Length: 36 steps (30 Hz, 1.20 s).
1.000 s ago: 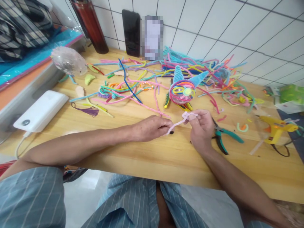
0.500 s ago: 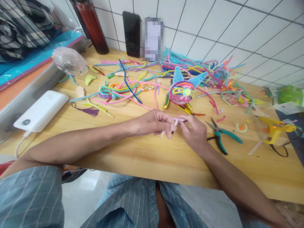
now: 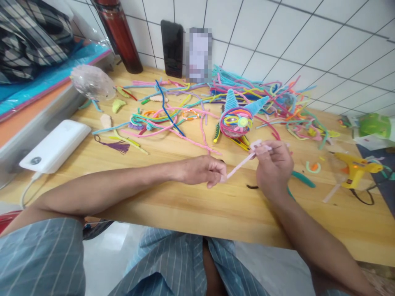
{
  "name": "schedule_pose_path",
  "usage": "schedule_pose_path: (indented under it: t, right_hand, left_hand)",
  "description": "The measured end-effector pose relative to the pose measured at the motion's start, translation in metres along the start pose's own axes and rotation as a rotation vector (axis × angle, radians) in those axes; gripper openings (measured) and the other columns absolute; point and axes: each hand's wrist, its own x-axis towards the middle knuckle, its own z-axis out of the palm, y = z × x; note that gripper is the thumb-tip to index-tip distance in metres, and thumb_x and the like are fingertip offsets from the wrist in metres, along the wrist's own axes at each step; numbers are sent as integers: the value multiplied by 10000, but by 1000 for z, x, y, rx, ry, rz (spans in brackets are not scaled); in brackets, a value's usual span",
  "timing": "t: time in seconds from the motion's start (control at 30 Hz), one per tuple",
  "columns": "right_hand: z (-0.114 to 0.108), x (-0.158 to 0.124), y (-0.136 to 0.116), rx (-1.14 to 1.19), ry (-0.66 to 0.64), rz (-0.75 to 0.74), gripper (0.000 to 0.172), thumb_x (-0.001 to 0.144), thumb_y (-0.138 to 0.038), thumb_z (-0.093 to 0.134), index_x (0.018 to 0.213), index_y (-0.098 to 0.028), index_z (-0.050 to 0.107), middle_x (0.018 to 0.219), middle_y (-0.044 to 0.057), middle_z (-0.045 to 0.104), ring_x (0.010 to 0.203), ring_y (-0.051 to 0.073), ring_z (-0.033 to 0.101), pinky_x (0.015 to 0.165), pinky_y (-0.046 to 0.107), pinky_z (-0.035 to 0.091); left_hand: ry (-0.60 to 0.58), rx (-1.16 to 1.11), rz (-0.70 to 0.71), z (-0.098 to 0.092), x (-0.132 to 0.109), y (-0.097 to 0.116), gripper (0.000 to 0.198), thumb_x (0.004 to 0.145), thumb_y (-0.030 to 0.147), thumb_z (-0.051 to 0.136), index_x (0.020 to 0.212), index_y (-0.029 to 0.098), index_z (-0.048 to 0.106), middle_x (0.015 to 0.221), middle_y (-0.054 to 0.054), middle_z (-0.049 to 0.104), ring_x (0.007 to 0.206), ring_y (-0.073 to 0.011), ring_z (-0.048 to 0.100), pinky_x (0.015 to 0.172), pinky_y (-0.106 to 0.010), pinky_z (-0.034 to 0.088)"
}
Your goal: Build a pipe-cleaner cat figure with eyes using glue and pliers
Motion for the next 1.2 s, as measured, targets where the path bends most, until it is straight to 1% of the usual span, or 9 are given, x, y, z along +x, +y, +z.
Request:
schedule_pose_path:
  t: [0.1,0.2,0.33,0.47,0.57,0.67,0.83,1.0,1.2]
  right_hand:
    - [-5,7,8,-118,-37,14,293,907,-547,847,960,-288,721,829,4,764,695,190,704,664,354,593]
    - [-15,19,15,-210,-119,19,245,942,-511,806,985,-278,742,825,-1,760,705,183,683,675,342,562]
    - [-22,24,6,-403,-447,35,183,949,-429,771,984,-251,793,805,-12,768,726,169,663,677,307,494]
    - [-25,22,-16,-377,-632,89,176,907,-422,814,878,-251,792,767,-20,764,686,156,649,651,295,460]
    - [-33,30,-25,-83,-437,136,229,866,-477,858,835,-275,755,666,-33,697,597,157,605,632,317,471]
    - [-40,43,-26,118,-250,150,241,854,-494,860,829,-311,705,581,-47,573,540,165,524,609,346,465]
    - [-35,48,-16,-44,-21,141,301,790,-496,873,818,-283,663,688,-18,645,585,155,559,607,340,482]
    - [-40,46,-20,-380,-234,214,310,843,-560,811,912,-268,733,685,3,712,619,184,644,630,337,516]
    - [-96,61,-42,-791,-620,233,564,920,-779,667,785,-238,757,644,42,677,571,178,569,558,339,426]
  left_hand:
    - [-24,-160,-50,2,-2,5,215,926,358,759,874,166,679,583,47,581,511,-79,451,514,-200,324]
    - [172,-389,25,-10,-2,15,315,853,424,856,878,165,679,533,66,521,443,-60,358,462,-202,255]
    - [460,-586,154,-29,0,29,255,822,280,874,817,167,646,523,91,448,428,-39,319,457,-178,278]
    - [577,-614,181,-38,4,28,144,878,193,773,825,161,643,520,90,469,404,-42,335,456,-176,316]
    - [532,-532,196,-40,8,16,178,851,223,791,810,158,631,498,86,480,395,-41,333,446,-171,282]
    - [319,-385,90,-36,9,5,261,825,324,849,829,146,658,490,71,517,403,-44,357,446,-169,282]
    - [-58,-125,-64,-17,1,6,282,924,401,790,888,138,697,566,45,589,481,-67,457,465,-174,344]
    - [-100,-148,-33,-11,-3,11,269,943,392,786,929,135,707,579,48,590,502,-66,469,483,-174,357]
    - [251,-387,108,-34,7,4,367,848,436,889,870,153,656,480,95,494,418,-40,383,496,-184,370]
